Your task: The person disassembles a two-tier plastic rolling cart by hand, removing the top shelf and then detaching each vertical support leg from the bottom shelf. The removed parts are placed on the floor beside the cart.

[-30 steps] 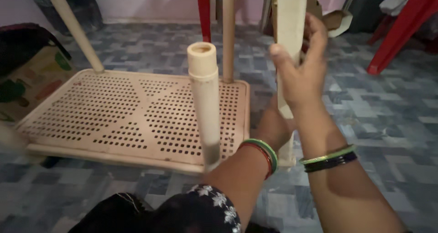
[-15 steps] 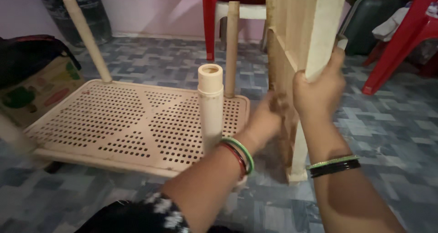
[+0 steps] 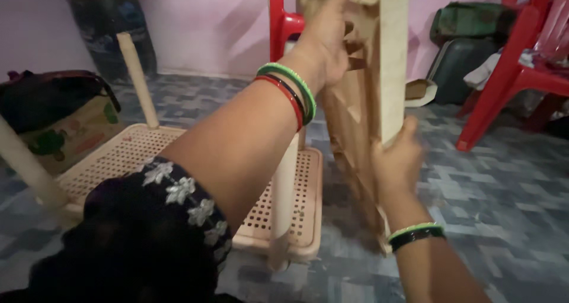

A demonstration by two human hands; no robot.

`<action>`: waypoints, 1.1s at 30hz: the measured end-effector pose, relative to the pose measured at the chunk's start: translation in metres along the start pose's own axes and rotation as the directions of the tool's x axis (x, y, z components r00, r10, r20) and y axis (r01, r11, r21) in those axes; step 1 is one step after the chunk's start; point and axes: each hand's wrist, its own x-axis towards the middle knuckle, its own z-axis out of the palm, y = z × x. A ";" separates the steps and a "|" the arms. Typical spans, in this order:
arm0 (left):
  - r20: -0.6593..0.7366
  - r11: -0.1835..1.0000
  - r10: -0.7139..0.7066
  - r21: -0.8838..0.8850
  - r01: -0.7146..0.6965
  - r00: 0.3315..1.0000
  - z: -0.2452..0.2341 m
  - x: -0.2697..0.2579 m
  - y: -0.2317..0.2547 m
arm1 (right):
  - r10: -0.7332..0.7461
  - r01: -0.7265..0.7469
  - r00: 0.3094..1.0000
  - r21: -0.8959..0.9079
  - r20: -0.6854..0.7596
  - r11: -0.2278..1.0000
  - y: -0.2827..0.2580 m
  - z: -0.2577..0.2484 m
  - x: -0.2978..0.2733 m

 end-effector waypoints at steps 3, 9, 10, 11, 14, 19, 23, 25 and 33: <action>0.013 0.999 -0.047 0.013 0.047 0.999 -0.004 -0.009 0.020 | 0.110 -0.108 0.990 -0.031 0.090 0.994 -0.007 -0.006 -0.006; 0.101 0.984 -0.113 -0.127 0.125 0.988 -0.020 -0.048 0.041 | 0.105 -0.090 0.988 -0.126 0.117 0.988 -0.011 -0.014 -0.021; 0.105 0.971 -0.133 -0.187 0.151 0.986 -0.023 -0.050 0.043 | 0.103 -0.088 0.988 -0.126 0.118 0.988 -0.008 -0.014 -0.025; 0.121 0.965 -0.179 -0.171 0.198 0.976 -0.024 -0.047 0.048 | 0.102 -0.087 0.988 -0.126 0.119 0.988 -0.005 -0.015 -0.027; 0.251 0.943 -0.284 -0.104 0.317 0.926 -0.016 -0.028 0.059 | 0.154 -0.129 0.979 -0.178 0.136 0.976 0.004 -0.018 -0.029; 0.347 0.926 -0.325 -0.072 0.371 0.880 0.018 -0.014 0.028 | 0.011 -0.010 1.000 -0.153 0.011 0.988 0.038 -0.032 -0.027; 0.321 0.989 -0.148 0.046 0.141 0.935 0.054 -0.024 -0.009 | 0.004 -0.014 0.998 -0.151 -0.066 0.988 0.065 -0.051 -0.018; 0.407 0.990 -0.107 -0.040 0.134 0.907 0.067 -0.029 -0.019 | 0.038 -0.047 0.997 -0.123 -0.071 0.991 0.075 -0.063 -0.014; 0.364 0.967 -0.160 -0.130 0.220 0.917 0.085 -0.035 -0.043 | 0.057 -0.065 0.994 -0.079 -0.092 0.995 0.096 -0.105 -0.029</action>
